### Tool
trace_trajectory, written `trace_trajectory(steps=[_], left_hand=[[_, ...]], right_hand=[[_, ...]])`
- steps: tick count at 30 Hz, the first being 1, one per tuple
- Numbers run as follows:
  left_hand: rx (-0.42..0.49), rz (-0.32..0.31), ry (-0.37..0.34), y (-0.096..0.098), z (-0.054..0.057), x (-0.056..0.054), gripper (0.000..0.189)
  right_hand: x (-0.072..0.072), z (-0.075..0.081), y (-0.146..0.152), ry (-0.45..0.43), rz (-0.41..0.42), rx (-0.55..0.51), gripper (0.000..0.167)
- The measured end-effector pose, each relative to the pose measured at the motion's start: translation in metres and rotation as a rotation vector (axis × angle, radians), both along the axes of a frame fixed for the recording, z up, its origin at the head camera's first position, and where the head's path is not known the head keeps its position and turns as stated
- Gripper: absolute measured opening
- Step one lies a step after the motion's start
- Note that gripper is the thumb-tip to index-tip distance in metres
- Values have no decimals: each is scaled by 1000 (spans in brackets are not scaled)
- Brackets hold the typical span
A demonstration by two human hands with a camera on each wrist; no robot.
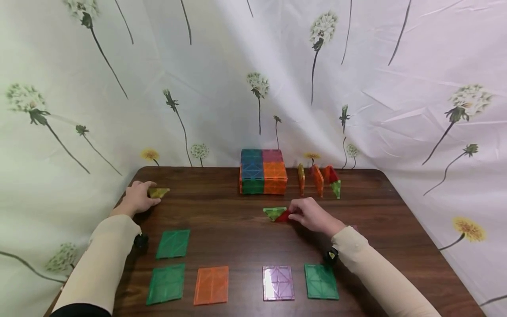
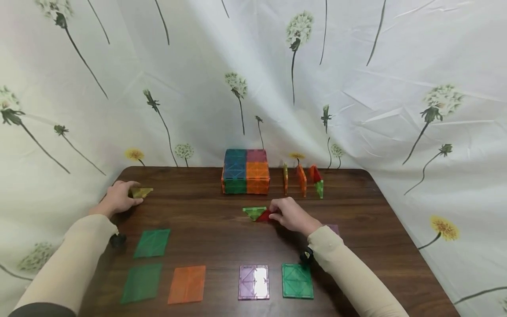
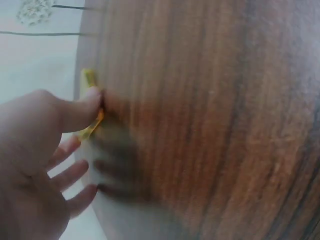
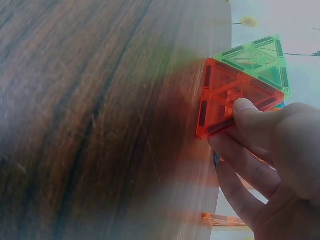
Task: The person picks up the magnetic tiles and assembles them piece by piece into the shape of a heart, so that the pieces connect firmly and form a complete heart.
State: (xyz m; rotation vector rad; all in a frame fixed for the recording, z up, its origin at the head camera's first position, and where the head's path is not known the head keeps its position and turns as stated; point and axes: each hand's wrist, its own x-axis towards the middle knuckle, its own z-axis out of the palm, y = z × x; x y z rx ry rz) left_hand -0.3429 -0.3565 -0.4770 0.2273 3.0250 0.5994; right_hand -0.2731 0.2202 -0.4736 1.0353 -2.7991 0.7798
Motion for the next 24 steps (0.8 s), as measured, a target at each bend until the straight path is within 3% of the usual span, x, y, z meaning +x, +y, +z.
trace_trajectory(steps=[6,11,14,18,24], left_hand=[[147,-53,90,5,0,5,60],[271,-94,212,25,9,12,50],[334,-140,251,48,18,16,48],[360,-229,249,89,30,23,53],[379,-395,241,155,39,45,55]], right_hand=[[0,-1,-1,7,2,2,11],[-1,-2,0,27,3,-3,12],[-1,-2,0,29,-4,1,14],[0,-2,1,35,-8,1,14],[0,-2,-1,46,3,-8,15]])
